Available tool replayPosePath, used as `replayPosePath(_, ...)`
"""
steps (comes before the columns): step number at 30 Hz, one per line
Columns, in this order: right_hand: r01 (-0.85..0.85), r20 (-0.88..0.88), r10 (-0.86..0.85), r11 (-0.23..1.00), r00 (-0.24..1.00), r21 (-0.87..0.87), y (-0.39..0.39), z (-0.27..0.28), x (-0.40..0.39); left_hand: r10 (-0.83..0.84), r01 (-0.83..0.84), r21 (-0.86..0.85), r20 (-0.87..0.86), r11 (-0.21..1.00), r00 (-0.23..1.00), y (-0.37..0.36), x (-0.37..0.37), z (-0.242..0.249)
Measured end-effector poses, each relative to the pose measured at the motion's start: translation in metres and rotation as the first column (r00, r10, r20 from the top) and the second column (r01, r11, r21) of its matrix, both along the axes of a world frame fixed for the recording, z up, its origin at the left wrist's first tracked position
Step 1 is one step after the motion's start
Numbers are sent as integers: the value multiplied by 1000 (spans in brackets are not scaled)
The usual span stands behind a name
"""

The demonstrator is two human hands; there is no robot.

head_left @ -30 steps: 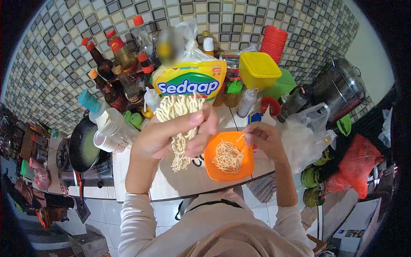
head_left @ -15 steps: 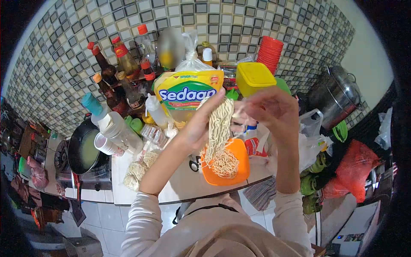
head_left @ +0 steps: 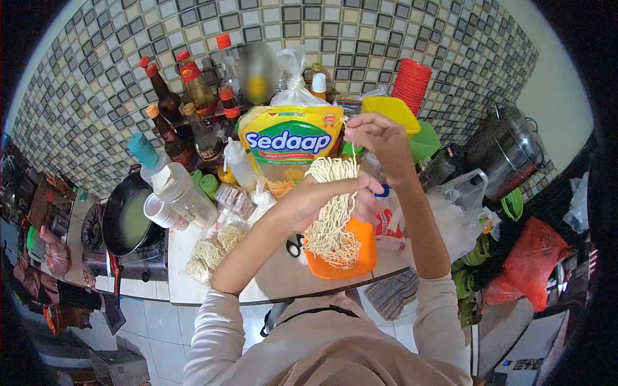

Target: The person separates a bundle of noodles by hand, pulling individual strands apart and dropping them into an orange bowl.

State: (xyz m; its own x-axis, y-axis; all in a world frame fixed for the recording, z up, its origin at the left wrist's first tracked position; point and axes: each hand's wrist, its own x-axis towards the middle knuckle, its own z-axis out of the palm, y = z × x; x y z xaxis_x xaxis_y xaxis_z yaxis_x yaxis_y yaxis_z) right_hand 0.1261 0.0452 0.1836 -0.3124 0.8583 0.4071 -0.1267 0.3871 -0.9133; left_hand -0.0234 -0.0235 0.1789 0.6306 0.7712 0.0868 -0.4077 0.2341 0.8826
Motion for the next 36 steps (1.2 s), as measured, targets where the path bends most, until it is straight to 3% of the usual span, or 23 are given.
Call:
replayPosePath(5,74,121,-63,994,991,-82,-7,-49,14,46,-44,-34,70,998,996,-3,-6,7)
replayPosePath(7,105,405,-3,967,914,-230,-11,-84,24,33,-32,-10,91,999,995,3,-9,3)
replayPosePath(9,-5,689,-85,992,720,128,-30,-108,26,63,-51,-94,132,994,989,5,-12,1)
replayPosePath(11,-131,756,-33,979,654,156,-35,-161,37,41,-21,-122,161,992,986,4,-15,2)
replayPosePath(12,-131,757,-32,979,652,154,-42,-178,38,71,-50,-135,155,990,985,5,-15,4)
replayPosePath(14,-175,803,-283,887,524,427,-57,-200,39,97,-75,-148,147,986,984,6,-15,4)
replayPosePath(15,-172,803,-284,888,525,427,-63,-204,37,94,-77,-124,140,989,986,8,-16,4)
replayPosePath(17,-122,806,-432,848,405,515,-71,-211,35,88,-75,-103,130,992,988,12,-18,1)
replayPosePath(18,-119,807,-428,851,407,512,-71,-211,36,63,-49,-105,141,993,988,14,-19,0)
replayPosePath(20,7,766,-292,936,572,351,-69,-205,43,38,-23,-109,145,994,989,14,-20,-1)
replayPosePath(23,44,757,-224,967,613,251,-68,-186,48,20,-12,-66,125,998,992,15,-20,1)
replayPosePath(27,77,794,-197,979,575,188,-71,-168,51,38,-31,-67,98,997,994,16,-21,0)
replayPosePath(36,6,815,-324,930,481,367,-74,-179,45,39,-29,-95,107,995,993,20,-18,-7)
